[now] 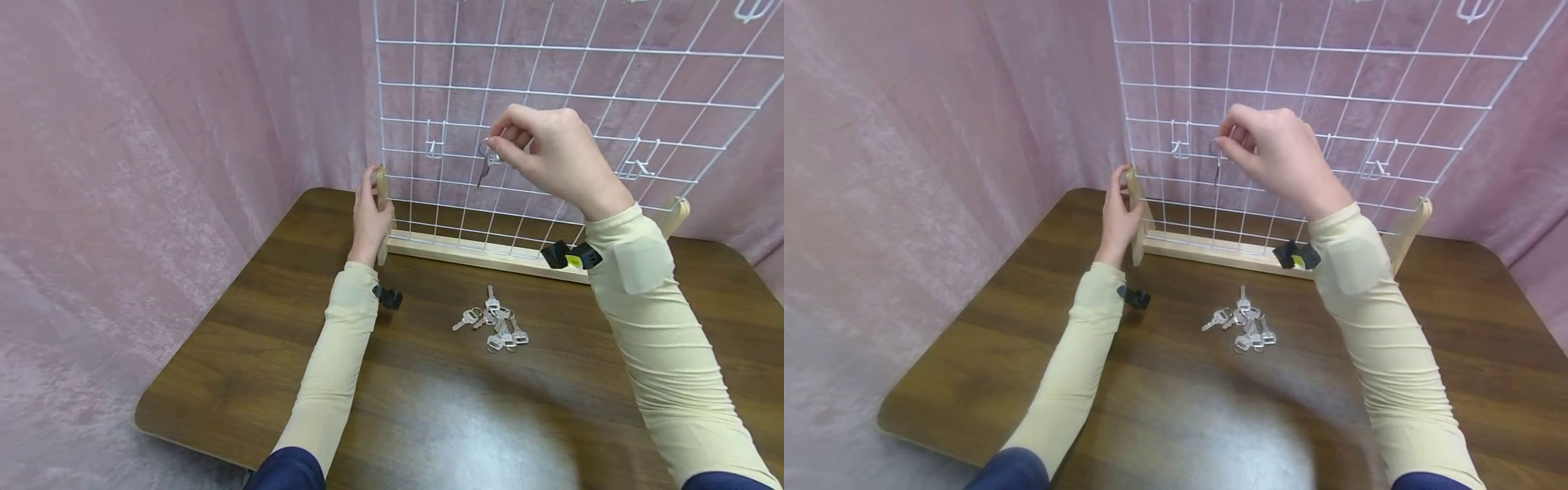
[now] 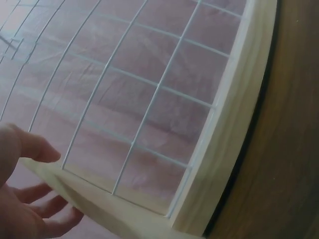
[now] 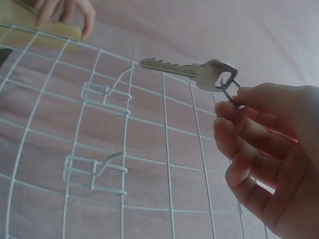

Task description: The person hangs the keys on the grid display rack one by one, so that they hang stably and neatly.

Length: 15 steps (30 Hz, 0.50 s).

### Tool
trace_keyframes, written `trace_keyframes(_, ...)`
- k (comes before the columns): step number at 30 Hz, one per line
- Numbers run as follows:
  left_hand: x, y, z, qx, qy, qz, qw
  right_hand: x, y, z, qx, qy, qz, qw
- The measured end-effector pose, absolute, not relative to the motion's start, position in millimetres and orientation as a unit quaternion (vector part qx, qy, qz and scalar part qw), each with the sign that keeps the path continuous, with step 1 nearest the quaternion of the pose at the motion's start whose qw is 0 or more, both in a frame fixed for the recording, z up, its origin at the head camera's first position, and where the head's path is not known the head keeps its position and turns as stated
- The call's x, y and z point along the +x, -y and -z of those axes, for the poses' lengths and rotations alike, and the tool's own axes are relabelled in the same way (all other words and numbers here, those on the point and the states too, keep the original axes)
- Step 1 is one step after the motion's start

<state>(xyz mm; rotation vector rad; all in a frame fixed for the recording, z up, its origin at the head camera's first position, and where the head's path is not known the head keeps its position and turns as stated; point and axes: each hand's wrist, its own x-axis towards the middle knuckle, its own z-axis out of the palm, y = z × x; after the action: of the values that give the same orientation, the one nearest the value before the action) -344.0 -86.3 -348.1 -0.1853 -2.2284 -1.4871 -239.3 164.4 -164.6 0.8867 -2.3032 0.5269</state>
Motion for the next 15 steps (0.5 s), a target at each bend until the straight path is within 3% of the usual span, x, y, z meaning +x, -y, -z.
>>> trace_keyframes(15, -341.2, 80.7, 351.3, -0.062, 0.811, 0.548, 0.195, -262.9, -156.5, 115.3, 0.286, 0.889, -0.163, 0.318)
